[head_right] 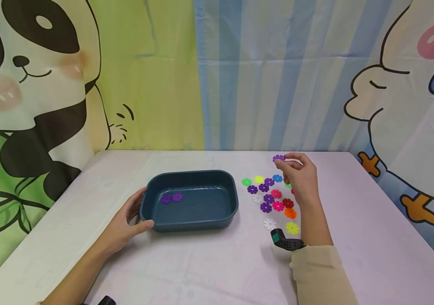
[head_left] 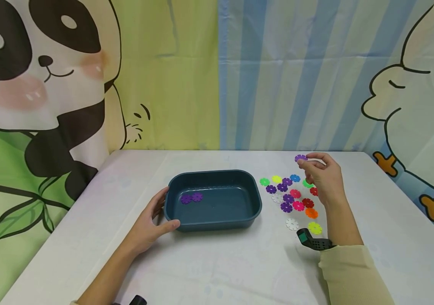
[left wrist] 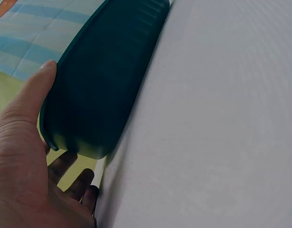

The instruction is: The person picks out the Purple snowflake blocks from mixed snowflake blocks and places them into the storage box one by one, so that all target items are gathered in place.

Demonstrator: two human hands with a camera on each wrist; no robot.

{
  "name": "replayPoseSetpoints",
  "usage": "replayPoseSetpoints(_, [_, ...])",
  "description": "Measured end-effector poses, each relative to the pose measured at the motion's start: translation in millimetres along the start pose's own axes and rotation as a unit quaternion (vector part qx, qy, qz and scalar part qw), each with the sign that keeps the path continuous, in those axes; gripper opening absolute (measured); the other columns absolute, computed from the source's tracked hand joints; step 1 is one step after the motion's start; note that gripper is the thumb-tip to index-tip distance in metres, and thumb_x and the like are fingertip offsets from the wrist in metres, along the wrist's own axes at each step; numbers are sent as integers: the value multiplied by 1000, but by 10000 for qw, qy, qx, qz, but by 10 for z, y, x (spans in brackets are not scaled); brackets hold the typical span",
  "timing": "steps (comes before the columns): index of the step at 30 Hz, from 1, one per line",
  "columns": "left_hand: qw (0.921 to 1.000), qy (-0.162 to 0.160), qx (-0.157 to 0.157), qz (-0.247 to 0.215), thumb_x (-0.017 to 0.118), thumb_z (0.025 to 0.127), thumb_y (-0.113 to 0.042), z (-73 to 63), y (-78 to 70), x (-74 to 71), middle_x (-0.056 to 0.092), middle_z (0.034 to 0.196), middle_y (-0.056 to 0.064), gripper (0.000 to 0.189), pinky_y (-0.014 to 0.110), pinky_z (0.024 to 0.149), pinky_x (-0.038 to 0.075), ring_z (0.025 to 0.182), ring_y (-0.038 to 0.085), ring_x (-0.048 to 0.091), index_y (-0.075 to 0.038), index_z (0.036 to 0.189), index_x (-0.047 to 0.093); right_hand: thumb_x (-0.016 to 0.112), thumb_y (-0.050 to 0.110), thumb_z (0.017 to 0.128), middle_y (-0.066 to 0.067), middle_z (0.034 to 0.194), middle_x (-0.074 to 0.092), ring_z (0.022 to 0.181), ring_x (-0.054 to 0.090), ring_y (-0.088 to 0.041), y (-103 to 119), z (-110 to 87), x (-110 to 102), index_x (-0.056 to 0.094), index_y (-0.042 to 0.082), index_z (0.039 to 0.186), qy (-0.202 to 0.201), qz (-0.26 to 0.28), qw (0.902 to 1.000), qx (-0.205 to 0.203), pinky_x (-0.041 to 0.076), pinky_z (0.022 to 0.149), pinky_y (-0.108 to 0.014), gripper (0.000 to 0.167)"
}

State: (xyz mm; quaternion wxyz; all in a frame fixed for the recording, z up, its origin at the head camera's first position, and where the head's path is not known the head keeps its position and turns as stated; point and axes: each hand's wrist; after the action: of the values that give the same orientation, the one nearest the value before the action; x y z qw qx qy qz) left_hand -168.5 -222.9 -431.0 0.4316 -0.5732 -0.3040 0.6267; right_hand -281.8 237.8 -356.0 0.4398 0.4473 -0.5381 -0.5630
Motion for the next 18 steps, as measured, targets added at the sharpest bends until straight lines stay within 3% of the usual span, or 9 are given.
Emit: replayPoseSetpoints(18, [10000,2,-54,-51,79,90,-28,5,-3,-1,39,164,12,92,63,123,29,151,35,36,-27,165,24,83,37,88,11,86,73,66,57,-10,80,-36,75,59,23,118,229,121,9995,-203,55,62,-16,40])
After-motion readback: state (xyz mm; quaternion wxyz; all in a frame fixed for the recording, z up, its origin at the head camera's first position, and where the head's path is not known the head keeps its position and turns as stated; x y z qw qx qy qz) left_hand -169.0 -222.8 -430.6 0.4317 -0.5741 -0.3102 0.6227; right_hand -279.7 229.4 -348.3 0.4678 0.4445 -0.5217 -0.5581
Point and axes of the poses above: each hand's wrist, its own z-axis towards the middle knuckle, its own x-axis out of the palm, y = z × x
